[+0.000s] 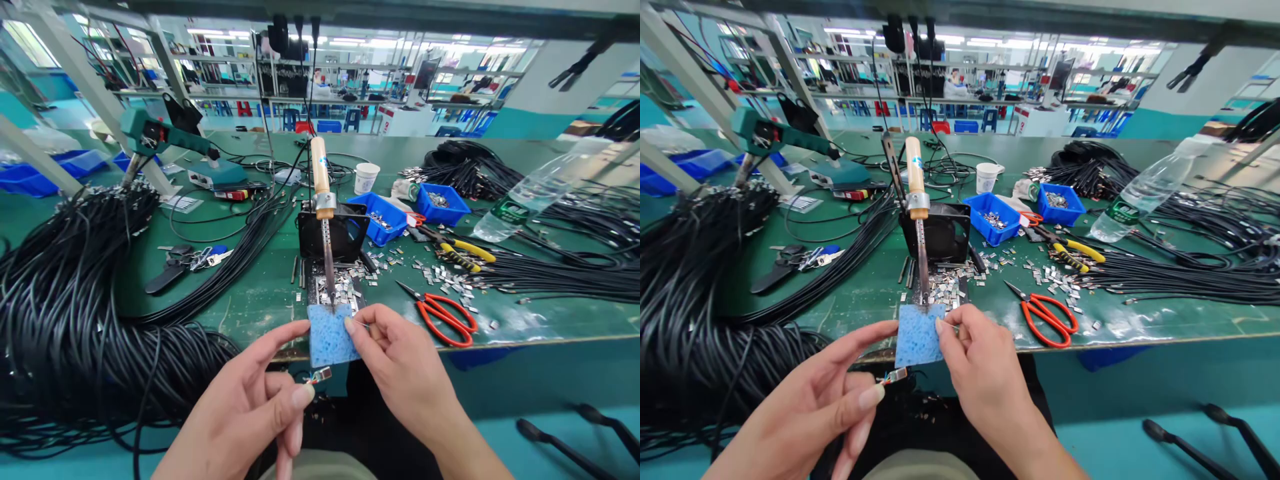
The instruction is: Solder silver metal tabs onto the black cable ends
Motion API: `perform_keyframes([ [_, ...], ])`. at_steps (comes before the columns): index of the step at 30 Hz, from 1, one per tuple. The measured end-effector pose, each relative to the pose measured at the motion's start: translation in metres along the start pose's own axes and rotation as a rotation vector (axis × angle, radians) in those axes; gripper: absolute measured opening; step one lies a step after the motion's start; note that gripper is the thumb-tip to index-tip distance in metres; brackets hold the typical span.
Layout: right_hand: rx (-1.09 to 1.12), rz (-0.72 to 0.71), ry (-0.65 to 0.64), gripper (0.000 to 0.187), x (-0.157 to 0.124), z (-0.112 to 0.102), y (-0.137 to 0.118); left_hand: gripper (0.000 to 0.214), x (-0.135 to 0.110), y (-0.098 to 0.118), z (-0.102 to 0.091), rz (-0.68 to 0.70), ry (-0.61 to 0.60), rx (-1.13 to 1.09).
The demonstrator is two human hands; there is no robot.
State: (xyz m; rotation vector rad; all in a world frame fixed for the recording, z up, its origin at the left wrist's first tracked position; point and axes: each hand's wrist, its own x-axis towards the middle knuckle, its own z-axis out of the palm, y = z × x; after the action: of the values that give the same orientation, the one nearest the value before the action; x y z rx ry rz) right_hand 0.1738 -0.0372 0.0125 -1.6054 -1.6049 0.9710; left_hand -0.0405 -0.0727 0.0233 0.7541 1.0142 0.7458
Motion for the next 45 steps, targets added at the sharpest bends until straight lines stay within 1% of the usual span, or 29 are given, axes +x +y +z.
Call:
perform_keyframes([
  [3, -0.032, -0.008, 0.006, 0.027, -0.003, 0.001, -0.002, 0.084, -0.003, -0.003, 0.001, -0.006, 0.012, 0.014],
  [8, -0.123, -0.044, 0.011, 0.026, 0.003, 0.003, -0.002, 0.079, 0.0, -0.005, 0.0, 0.03, 0.022, 0.017],
  [10, -0.134, -0.043, -0.003, 0.027, 0.005, -0.003, 0.004, 0.072, 0.004, -0.008, -0.001, 0.03, 0.015, 0.022],
  [12, -0.148, -0.013, 0.006, 0.029, 0.006, -0.015, 0.013, 0.061, 0.006, -0.01, 0.001, 0.037, 0.008, 0.021],
  [14, -0.196, 0.05, 0.073, 0.032, 0.007, -0.032, 0.023, 0.051, 0.009, -0.011, 0.004, 0.058, 0.026, 0.006],
  [16, -0.262, 0.102, 0.194, 0.032, 0.006, -0.047, 0.029, 0.044, 0.011, -0.01, 0.009, 0.088, 0.05, -0.005],
  [18, -0.254, 0.12, 0.276, 0.033, 0.0, -0.054, 0.029, 0.038, 0.013, -0.008, 0.014, 0.102, 0.057, 0.005],
  [19, -0.204, 0.121, 0.261, 0.033, -0.005, -0.052, 0.027, 0.036, 0.014, -0.008, 0.016, 0.103, 0.053, 0.013],
  [20, -0.128, 0.113, 0.203, 0.033, -0.01, -0.048, 0.023, 0.035, 0.016, -0.008, 0.017, 0.105, 0.046, 0.017],
  [22, 0.06, 0.106, 0.007, 0.031, -0.021, -0.033, 0.014, 0.034, 0.018, -0.01, 0.019, 0.11, 0.021, 0.001],
  [24, 0.187, 0.089, -0.169, 0.03, -0.028, -0.017, 0.006, 0.033, 0.02, -0.013, 0.019, 0.121, -0.004, -0.024],
  [26, 0.266, 0.094, -0.255, 0.033, -0.029, -0.005, 0.0, 0.033, 0.021, -0.016, 0.018, 0.128, -0.017, -0.028],
  [28, 0.322, 0.119, -0.273, 0.035, -0.027, 0.001, -0.001, 0.035, 0.021, -0.017, 0.016, 0.128, -0.013, -0.006],
  [31, 0.411, 0.157, -0.296, 0.036, -0.023, 0.003, 0.003, 0.035, 0.021, -0.018, 0.015, 0.129, -0.001, 0.029],
  [34, 0.477, 0.188, -0.324, 0.036, -0.023, 0.003, 0.009, 0.027, 0.022, -0.017, 0.016, 0.15, 0.005, 0.054],
  [37, 0.505, 0.207, -0.327, 0.036, -0.024, 0.005, 0.011, 0.019, 0.024, -0.018, 0.016, 0.173, -0.003, 0.06],
  [41, 0.519, 0.223, -0.321, 0.036, -0.022, 0.005, 0.011, 0.018, 0.026, -0.021, 0.014, 0.147, -0.018, 0.053],
  [45, 0.544, 0.241, -0.34, 0.036, -0.02, 0.005, 0.013, 0.017, 0.024, -0.021, 0.013, 0.14, 0.003, 0.051],
])
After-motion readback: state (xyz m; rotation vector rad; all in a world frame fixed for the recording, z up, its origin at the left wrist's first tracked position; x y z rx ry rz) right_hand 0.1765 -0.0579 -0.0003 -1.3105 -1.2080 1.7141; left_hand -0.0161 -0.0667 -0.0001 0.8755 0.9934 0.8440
